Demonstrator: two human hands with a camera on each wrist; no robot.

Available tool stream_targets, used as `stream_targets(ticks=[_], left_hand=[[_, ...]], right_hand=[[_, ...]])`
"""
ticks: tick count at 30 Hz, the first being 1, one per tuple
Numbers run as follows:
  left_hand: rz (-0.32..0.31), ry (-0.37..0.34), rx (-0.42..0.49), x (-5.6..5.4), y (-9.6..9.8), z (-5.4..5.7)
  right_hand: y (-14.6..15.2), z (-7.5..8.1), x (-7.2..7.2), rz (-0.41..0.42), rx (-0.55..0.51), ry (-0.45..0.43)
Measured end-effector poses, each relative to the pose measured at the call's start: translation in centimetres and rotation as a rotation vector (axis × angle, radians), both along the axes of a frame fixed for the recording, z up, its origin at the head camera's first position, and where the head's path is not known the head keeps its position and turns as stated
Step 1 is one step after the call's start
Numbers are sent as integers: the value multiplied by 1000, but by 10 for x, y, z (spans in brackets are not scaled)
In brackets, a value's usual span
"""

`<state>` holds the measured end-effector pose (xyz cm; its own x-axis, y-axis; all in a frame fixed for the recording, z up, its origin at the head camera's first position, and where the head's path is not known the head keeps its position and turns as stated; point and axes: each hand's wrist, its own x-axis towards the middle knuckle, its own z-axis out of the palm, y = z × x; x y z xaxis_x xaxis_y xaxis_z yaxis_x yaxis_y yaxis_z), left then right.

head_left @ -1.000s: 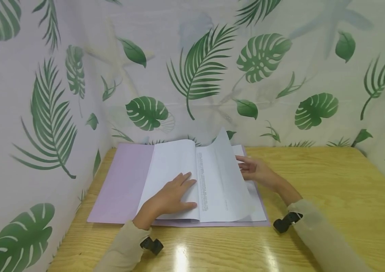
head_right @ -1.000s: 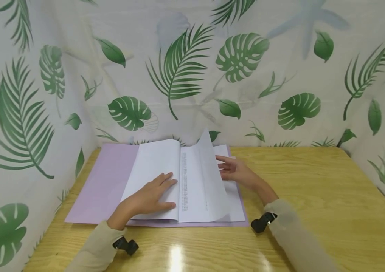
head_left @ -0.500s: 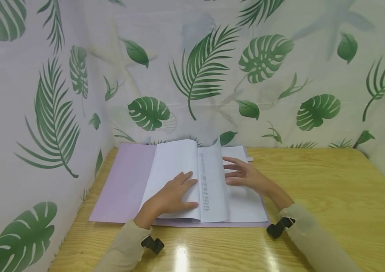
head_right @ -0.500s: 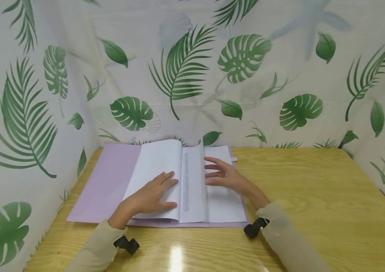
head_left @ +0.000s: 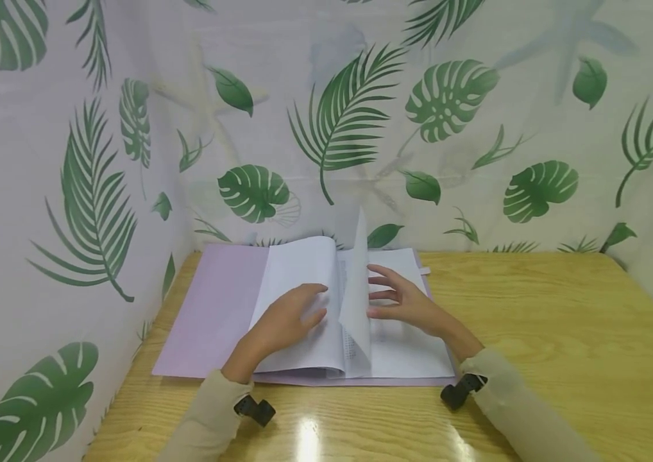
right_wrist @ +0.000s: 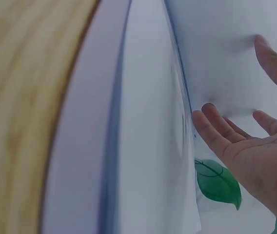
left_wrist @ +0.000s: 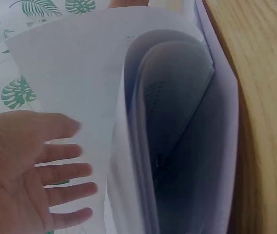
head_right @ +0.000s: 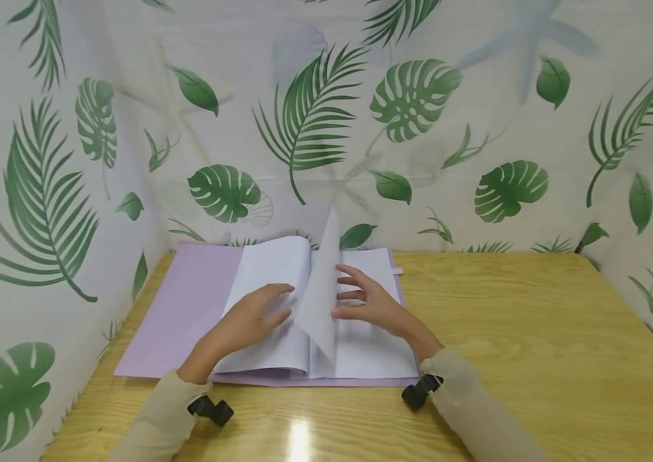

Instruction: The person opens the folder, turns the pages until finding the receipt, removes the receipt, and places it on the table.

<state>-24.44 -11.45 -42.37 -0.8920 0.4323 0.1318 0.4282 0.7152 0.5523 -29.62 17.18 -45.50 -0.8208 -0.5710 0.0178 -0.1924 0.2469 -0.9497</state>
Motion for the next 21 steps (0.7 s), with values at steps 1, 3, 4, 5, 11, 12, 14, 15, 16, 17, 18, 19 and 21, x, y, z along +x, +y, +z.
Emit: stream_targets(ticks=[1,3,4,5,11,12,14,15,16,17,18,19,21], left_hand=[[20,20,44,0,0,2],[48,61,144,1,0,6],[55,82,195,2,0,8],[54,108,236,2,1,9],[-3,168,330,3,2,16],[-9,159,319,4,2,16],[-16,127,291,5,2,17],[-21,109,271,6,2,16],[-27,93,252,6,2,16],[-33,80,227,6,2,16],[-39,65,207,7,2,16],[-43,51,179,8,2,15],[-47,35,119,9,2,15]], right_hand=[[-1,1,0,-2,-2,2],[-3,2,1,5,-2,13],[-4,3,1,6,0,16],[-5,3,2,7,4,20],[-10,7,3,10,20,46],[-10,7,3,10,23,51],[-11,8,4,8,35,65],[-12,8,4,7,41,70],[-12,9,4,5,46,75],[-13,9,4,3,51,80],[-13,10,4,1,57,86],[-14,10,4,1,60,91],[-15,13,3,1,67,104]])
